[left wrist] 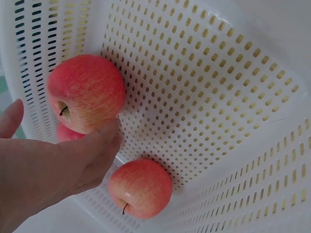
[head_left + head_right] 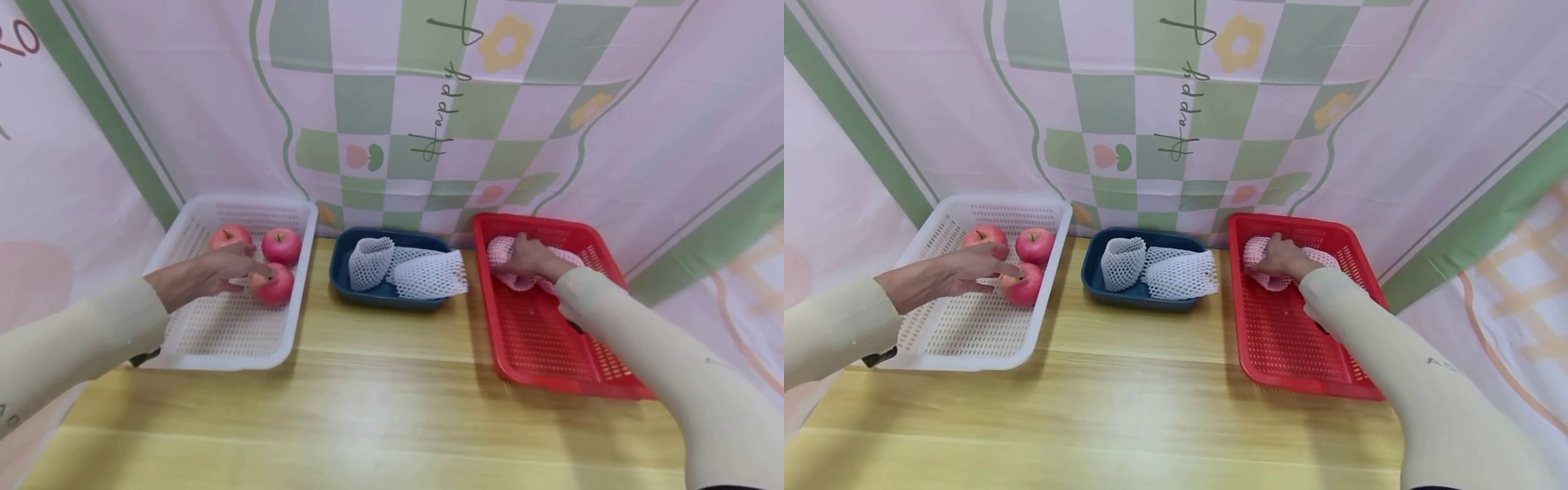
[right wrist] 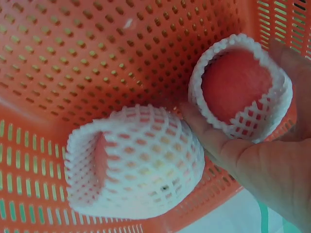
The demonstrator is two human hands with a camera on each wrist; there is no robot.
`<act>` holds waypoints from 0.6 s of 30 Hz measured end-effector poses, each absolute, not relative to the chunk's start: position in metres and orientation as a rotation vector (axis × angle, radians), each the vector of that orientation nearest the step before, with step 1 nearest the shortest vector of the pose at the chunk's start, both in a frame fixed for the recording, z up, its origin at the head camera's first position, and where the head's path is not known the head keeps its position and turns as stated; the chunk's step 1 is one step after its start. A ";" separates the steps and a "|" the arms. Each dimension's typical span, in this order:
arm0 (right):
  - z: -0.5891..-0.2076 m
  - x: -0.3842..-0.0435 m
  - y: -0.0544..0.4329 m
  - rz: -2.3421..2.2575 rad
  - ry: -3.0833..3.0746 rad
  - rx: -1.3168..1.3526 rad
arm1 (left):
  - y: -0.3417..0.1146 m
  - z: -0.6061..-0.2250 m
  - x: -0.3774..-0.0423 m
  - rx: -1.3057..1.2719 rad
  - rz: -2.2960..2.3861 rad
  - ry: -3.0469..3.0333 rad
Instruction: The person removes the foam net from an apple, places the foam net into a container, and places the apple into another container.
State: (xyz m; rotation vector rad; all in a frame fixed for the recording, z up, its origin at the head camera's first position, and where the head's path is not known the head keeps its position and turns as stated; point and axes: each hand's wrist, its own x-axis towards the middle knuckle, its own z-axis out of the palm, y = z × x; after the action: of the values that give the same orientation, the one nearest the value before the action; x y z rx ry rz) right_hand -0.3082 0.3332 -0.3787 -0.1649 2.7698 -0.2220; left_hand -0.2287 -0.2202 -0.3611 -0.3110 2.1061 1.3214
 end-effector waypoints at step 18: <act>-0.349 -0.296 0.332 -0.482 2.764 -0.096 | -0.221 -0.353 -0.225 -0.262 1.272 2.195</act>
State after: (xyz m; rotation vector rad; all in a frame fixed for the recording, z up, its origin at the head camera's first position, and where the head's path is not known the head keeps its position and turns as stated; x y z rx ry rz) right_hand -0.2963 0.3320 -0.3492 -0.0959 2.7636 -0.4824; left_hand -0.2251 -0.2210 -0.3529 -0.2621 2.1946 1.2725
